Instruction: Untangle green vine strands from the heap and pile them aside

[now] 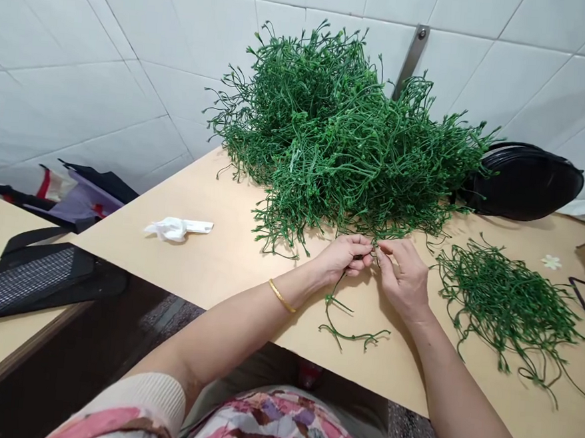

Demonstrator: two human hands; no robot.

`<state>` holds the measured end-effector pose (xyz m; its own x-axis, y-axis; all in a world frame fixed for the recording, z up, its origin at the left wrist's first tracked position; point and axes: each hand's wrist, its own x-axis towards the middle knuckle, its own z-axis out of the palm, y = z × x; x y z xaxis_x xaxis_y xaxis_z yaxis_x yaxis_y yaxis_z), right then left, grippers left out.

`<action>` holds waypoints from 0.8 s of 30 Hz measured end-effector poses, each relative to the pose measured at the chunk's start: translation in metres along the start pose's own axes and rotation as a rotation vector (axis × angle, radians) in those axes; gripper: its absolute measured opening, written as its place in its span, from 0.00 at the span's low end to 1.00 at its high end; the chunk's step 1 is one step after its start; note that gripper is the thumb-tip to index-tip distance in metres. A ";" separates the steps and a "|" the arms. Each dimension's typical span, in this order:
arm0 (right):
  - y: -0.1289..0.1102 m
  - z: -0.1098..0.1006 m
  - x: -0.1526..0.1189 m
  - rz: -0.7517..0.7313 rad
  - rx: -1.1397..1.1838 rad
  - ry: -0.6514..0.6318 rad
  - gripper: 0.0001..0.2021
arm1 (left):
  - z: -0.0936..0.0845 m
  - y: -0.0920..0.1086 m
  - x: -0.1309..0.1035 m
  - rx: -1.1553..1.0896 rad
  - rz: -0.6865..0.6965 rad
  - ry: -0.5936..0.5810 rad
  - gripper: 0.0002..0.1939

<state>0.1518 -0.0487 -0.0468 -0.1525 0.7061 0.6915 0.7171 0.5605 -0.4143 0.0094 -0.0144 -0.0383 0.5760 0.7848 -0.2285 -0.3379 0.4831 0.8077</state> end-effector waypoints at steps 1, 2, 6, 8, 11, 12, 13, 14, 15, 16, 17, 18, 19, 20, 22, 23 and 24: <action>0.000 0.000 0.000 -0.002 0.006 -0.009 0.07 | 0.000 0.000 0.000 -0.001 -0.002 -0.007 0.05; 0.000 0.000 0.000 -0.003 0.010 -0.011 0.07 | -0.001 0.000 0.000 -0.005 -0.005 -0.015 0.05; -0.001 0.001 0.000 0.025 0.011 -0.002 0.06 | -0.002 -0.002 0.000 -0.022 0.000 -0.020 0.06; -0.001 0.001 0.000 0.039 0.016 -0.014 0.06 | -0.001 -0.002 0.000 -0.021 0.010 -0.014 0.05; -0.001 0.001 0.000 0.043 0.021 -0.017 0.06 | 0.001 -0.001 -0.002 -0.014 0.015 -0.011 0.06; 0.000 0.001 0.000 0.043 0.021 -0.011 0.05 | 0.001 -0.001 -0.003 -0.009 0.016 -0.012 0.06; 0.000 0.001 0.000 0.044 0.019 -0.004 0.05 | 0.002 0.000 -0.003 -0.003 0.017 -0.013 0.06; 0.000 0.000 0.000 0.046 0.018 0.006 0.05 | 0.003 0.000 -0.004 0.004 0.018 -0.015 0.06; 0.000 0.000 0.000 0.049 0.016 0.013 0.04 | 0.003 0.001 -0.004 0.010 0.021 -0.015 0.07; 0.001 0.000 0.000 0.053 0.015 0.016 0.04 | 0.003 0.001 -0.004 0.016 0.025 -0.014 0.06; 0.001 -0.001 0.000 0.056 0.019 0.013 0.04 | 0.003 0.001 -0.004 0.018 0.027 -0.015 0.06; 0.001 -0.001 0.000 0.057 0.027 0.003 0.04 | 0.003 0.001 -0.004 0.016 0.027 -0.020 0.06; 0.001 -0.002 0.000 0.059 0.038 -0.008 0.04 | 0.002 0.001 -0.004 0.012 0.027 -0.029 0.06; 0.001 -0.002 0.001 0.061 0.048 -0.012 0.05 | 0.001 0.001 -0.003 0.008 0.026 -0.042 0.06; 0.001 -0.002 0.001 0.064 0.051 0.014 0.05 | 0.000 0.000 -0.002 -0.003 0.026 -0.075 0.06; 0.001 -0.003 0.001 0.063 0.044 0.033 0.05 | -0.001 0.001 -0.002 -0.002 0.028 -0.083 0.06; 0.001 -0.003 0.001 0.061 0.034 0.048 0.05 | -0.001 0.001 -0.002 0.006 0.031 -0.084 0.06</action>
<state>0.1543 -0.0490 -0.0449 -0.0755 0.7182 0.6917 0.7006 0.5318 -0.4757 0.0069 -0.0152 -0.0379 0.6260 0.7638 -0.1569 -0.3519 0.4563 0.8173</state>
